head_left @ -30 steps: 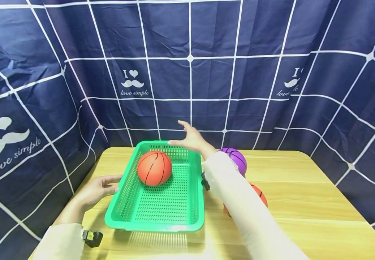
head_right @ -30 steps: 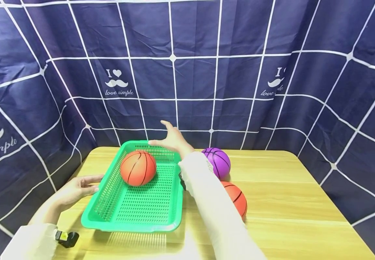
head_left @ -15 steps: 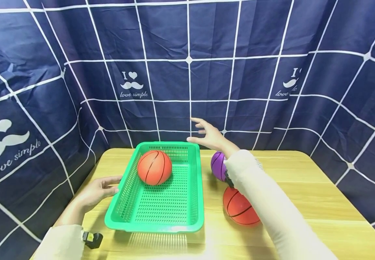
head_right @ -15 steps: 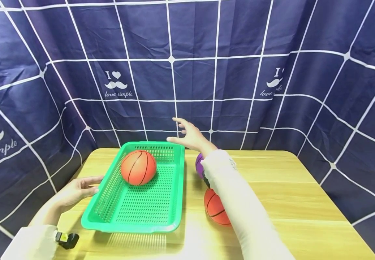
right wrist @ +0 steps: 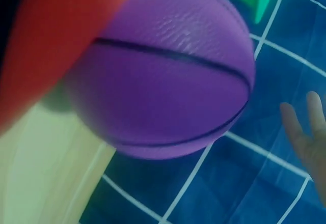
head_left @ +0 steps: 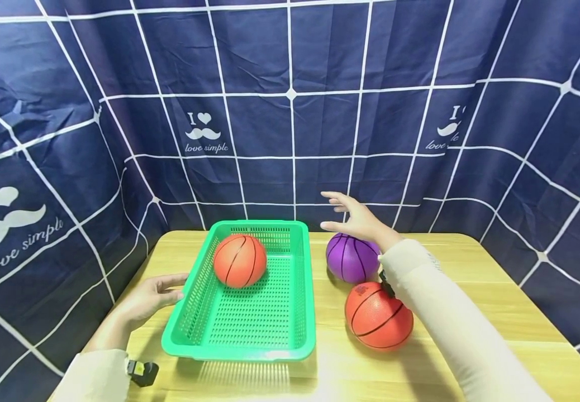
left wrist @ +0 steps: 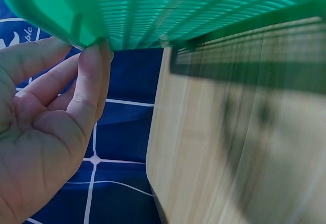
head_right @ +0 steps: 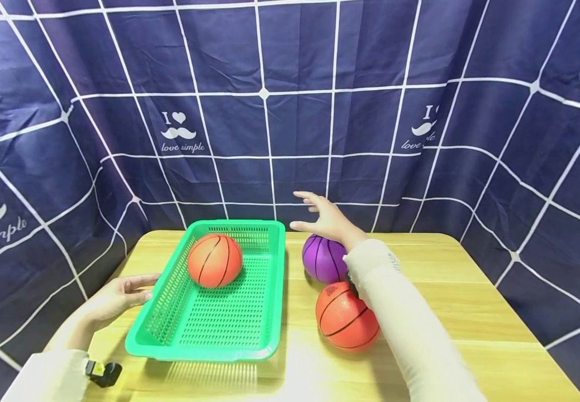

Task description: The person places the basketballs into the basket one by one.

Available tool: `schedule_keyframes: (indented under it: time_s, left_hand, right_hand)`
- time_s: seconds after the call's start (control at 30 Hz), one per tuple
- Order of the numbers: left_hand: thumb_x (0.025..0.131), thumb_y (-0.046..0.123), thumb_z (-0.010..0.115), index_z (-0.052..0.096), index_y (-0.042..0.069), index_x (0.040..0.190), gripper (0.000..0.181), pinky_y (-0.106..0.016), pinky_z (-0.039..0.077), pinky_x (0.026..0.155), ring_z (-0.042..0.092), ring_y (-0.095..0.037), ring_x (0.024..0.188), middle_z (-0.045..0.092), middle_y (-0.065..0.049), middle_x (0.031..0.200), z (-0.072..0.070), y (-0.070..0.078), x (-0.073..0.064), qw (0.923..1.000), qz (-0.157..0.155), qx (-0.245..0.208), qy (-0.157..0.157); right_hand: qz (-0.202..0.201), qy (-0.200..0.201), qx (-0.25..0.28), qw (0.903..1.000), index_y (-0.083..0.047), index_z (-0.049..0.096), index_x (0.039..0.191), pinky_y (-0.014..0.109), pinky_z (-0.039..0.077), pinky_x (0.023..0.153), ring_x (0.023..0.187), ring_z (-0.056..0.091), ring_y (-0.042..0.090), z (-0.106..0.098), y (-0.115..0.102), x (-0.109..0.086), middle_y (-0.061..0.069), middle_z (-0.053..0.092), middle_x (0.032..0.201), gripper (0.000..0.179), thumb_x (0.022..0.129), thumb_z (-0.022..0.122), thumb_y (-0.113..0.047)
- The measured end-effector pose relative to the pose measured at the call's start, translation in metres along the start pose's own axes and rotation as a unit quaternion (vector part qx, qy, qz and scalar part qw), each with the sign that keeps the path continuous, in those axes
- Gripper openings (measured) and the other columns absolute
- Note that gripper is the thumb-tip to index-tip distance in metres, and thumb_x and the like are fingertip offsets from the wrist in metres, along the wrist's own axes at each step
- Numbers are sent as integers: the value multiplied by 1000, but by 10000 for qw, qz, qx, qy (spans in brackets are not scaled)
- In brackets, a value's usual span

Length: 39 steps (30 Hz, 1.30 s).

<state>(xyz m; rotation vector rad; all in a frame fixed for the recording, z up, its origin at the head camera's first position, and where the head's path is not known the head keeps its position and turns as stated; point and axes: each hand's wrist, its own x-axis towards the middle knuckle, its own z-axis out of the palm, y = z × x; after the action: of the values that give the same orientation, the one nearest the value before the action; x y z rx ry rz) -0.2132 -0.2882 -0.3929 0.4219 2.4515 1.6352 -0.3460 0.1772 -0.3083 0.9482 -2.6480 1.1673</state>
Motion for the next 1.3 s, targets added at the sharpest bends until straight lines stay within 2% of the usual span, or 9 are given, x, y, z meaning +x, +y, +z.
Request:
schedule_keyframes:
  time_s: [0.23, 0.43, 0.73, 1.13, 1.3]
  left_hand:
    - [93, 6, 59, 40, -17, 134, 51, -23, 45, 88, 42, -41, 122, 45, -32, 135, 1, 1, 0, 10000, -21, -5, -23]
    - [93, 6, 59, 40, -17, 134, 51, -22, 44, 88, 42, -40, 123, 45, -32, 135, 0, 1, 0, 10000, -67, -37, -49]
    - [92, 8, 60, 40, -16, 135, 53, -24, 45, 89, 40, -42, 124, 43, -32, 136, -1, 0, 0, 9999, -107, -31, -1]
    - [93, 7, 59, 39, -16, 135, 52, -27, 45, 90, 42, -42, 123, 42, -31, 137, 0, 2, 0, 9999, -151, -27, -18]
    - [93, 7, 59, 40, -16, 135, 52, -28, 46, 90, 42, -42, 123, 43, -31, 136, 0, 2, 0, 9998, -185, -28, 18]
  right_hand:
    - [161, 45, -143, 9998, -15, 37, 146, 60, 37, 97, 123, 45, 42, -14, 15, -14, 20, 41, 140, 75, 82, 74, -28]
    - [311, 63, -204, 9993, -15, 37, 146, 60, 36, 98, 123, 45, 42, -22, 18, -19, 21, 41, 140, 75, 82, 75, -27]
    - [422, -216, -436, 9979, -11, 34, 146, 63, 37, 95, 122, 43, 47, -32, 30, -31, 26, 37, 141, 79, 81, 75, -27]
    - [316, -342, -398, 9981, -5, 36, 144, 66, 34, 95, 122, 38, 52, -21, 68, -56, 32, 35, 138, 84, 75, 80, -26]
    - [402, -391, -227, 9982, -7, 36, 144, 64, 40, 90, 116, 44, 52, -12, 79, -64, 32, 39, 134, 87, 72, 82, -27]
